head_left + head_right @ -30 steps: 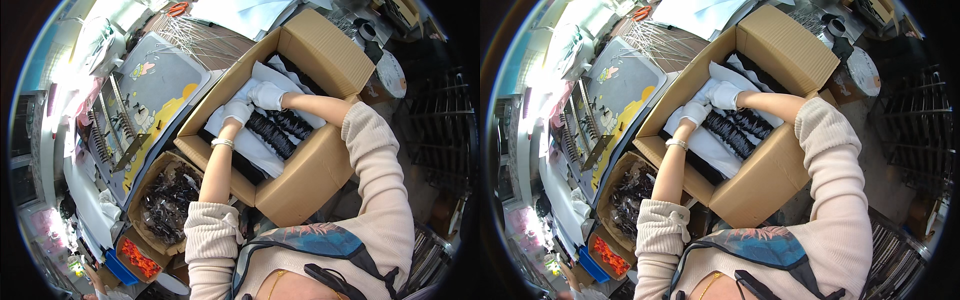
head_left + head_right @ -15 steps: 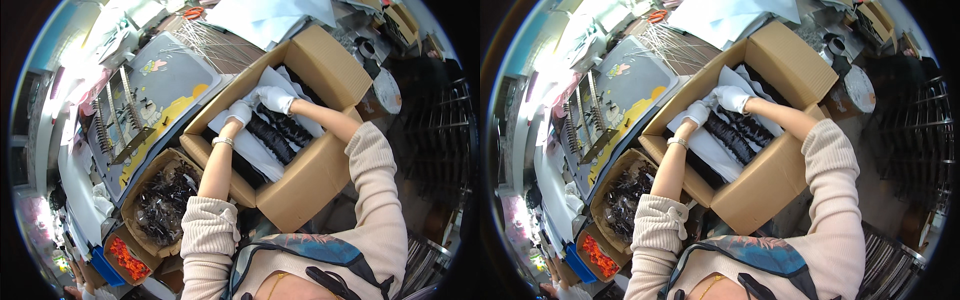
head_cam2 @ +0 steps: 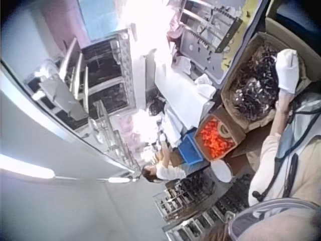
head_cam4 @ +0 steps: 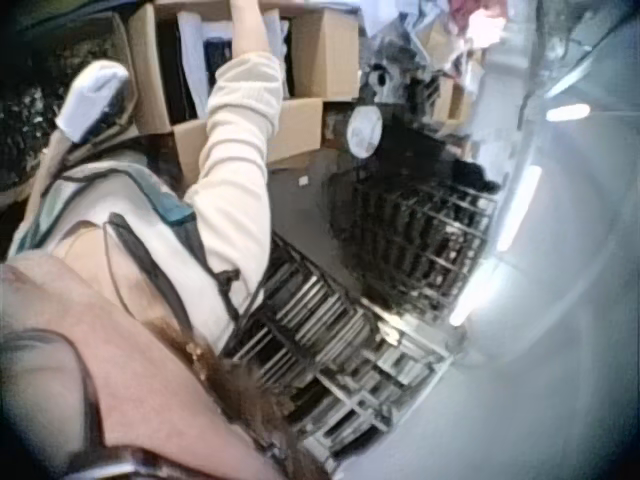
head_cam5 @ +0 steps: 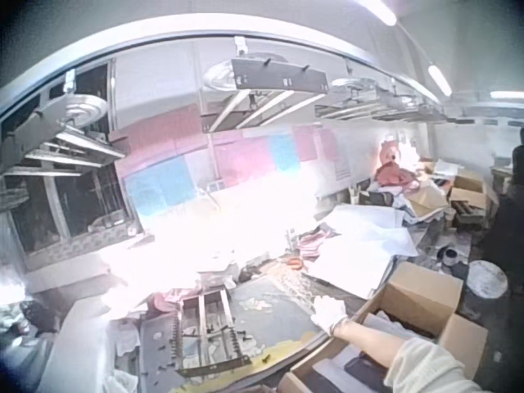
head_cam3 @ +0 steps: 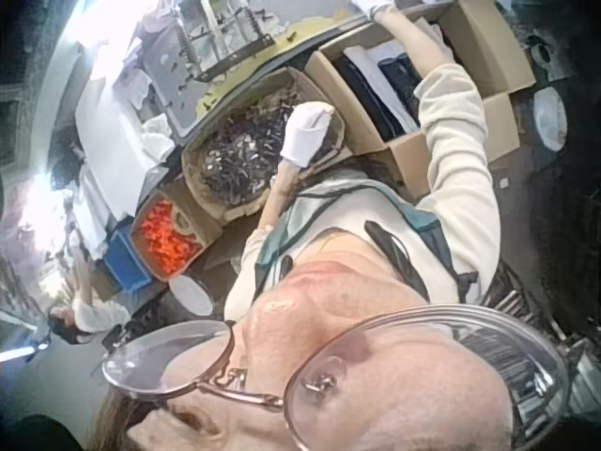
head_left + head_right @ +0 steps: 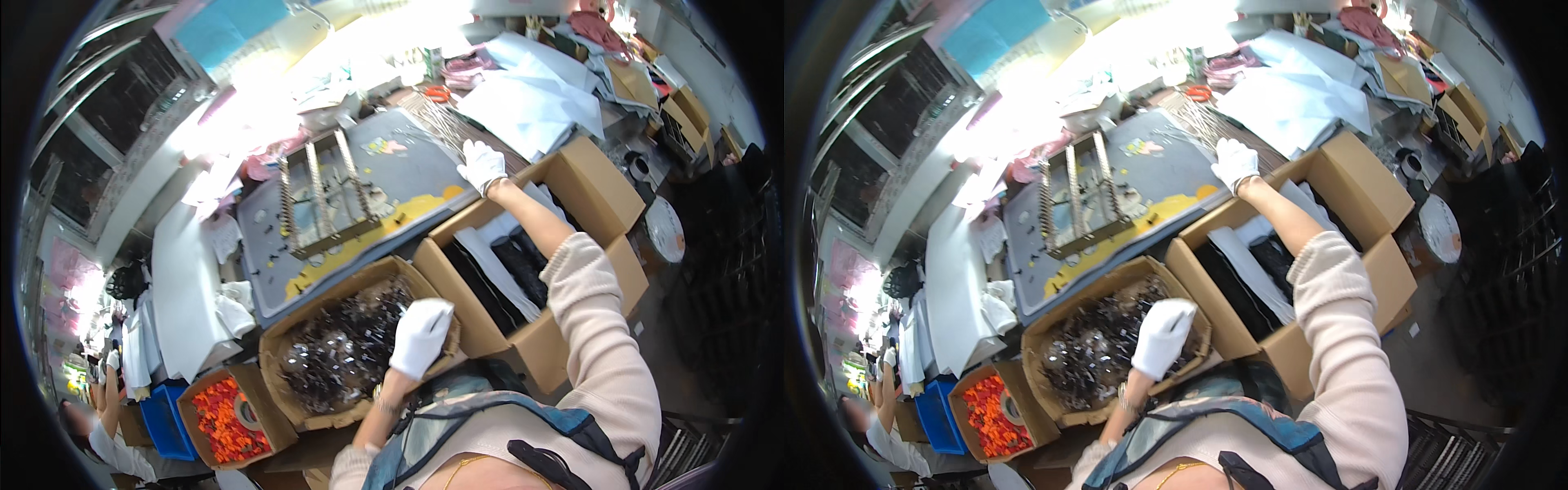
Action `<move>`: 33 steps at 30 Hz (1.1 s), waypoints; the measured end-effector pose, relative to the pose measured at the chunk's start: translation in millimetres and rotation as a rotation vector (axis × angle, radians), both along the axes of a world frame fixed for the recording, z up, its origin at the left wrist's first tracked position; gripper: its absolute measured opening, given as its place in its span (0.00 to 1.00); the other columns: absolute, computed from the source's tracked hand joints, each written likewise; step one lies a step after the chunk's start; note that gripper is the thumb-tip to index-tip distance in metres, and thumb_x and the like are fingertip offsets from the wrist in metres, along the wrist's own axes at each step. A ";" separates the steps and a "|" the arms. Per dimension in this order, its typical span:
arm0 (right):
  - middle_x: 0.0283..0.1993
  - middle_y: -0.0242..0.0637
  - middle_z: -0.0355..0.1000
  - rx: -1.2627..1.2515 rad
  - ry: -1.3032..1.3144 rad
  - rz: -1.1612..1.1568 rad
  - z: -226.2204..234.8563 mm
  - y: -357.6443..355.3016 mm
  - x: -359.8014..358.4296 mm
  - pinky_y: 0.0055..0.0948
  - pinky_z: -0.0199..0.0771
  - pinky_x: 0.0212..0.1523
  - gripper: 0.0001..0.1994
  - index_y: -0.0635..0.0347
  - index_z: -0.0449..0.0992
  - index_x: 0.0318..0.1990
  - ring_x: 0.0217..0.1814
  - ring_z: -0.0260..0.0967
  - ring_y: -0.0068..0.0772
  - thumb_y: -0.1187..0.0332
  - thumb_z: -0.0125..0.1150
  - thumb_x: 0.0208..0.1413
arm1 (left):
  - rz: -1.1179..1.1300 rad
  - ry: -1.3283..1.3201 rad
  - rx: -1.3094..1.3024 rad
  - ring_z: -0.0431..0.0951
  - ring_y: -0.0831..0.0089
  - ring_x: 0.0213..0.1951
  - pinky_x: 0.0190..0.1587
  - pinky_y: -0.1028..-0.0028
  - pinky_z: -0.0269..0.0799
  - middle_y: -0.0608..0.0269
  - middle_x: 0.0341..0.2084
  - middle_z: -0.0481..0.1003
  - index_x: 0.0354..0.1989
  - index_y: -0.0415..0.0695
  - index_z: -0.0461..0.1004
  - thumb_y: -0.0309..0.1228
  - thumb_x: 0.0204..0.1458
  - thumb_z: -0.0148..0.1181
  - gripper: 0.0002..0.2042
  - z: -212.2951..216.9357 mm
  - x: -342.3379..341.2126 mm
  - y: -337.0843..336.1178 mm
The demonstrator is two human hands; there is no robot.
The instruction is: The person picks small black hair accessories from a box, places them onto a metal rack, and then moves the rack to a nearby shelf. The person repeats this process, handling the items one at a time.
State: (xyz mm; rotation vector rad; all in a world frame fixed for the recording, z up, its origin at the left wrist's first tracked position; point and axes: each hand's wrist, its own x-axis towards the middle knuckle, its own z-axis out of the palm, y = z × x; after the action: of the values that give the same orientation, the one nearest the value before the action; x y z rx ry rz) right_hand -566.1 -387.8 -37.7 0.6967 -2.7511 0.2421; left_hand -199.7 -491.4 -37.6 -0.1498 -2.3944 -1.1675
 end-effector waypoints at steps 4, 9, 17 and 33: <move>0.42 0.41 0.81 0.093 0.004 -0.159 -27.1 -28.3 -56.1 0.43 0.80 0.41 0.11 0.51 0.85 0.35 0.46 0.81 0.42 0.66 0.54 0.59 | 0.340 -0.062 0.073 0.81 0.57 0.37 0.44 0.66 0.77 0.53 0.34 0.81 0.37 0.39 0.82 0.23 0.54 0.63 0.05 -9.3 94.7 -66.9; 0.39 0.43 0.80 0.126 0.110 -0.367 -5.9 -73.0 -102.5 0.43 0.80 0.36 0.11 0.53 0.84 0.38 0.42 0.81 0.41 0.65 0.53 0.59 | 0.739 -0.240 0.504 0.80 0.66 0.30 0.37 0.69 0.76 0.58 0.27 0.80 0.31 0.39 0.81 0.25 0.56 0.64 0.04 -29.4 147.1 -133.3; 0.41 0.55 0.79 -0.118 -0.487 0.214 50.1 -306.2 106.9 0.47 0.77 0.49 0.21 0.65 0.82 0.37 0.46 0.78 0.58 0.57 0.46 0.60 | 0.430 -0.103 0.454 0.78 0.73 0.36 0.40 0.73 0.75 0.60 0.37 0.79 0.39 0.39 0.77 0.28 0.62 0.59 0.05 -48.8 91.2 -167.5; 0.30 0.29 0.68 -0.884 -0.452 0.658 106.8 -185.2 285.6 0.25 0.67 0.24 0.07 0.61 0.68 0.33 0.29 0.67 0.22 0.85 0.51 0.51 | -0.850 0.043 1.802 0.64 0.56 0.65 0.67 0.60 0.58 0.48 0.64 0.65 0.68 0.36 0.60 0.61 0.67 0.32 0.38 54.2 43.0 -219.2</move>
State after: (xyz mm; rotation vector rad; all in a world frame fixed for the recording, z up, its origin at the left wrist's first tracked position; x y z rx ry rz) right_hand -280.5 -573.0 69.1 1.3183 -2.2488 1.7809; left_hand -156.7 -710.5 16.6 -0.5285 -0.3921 -3.0060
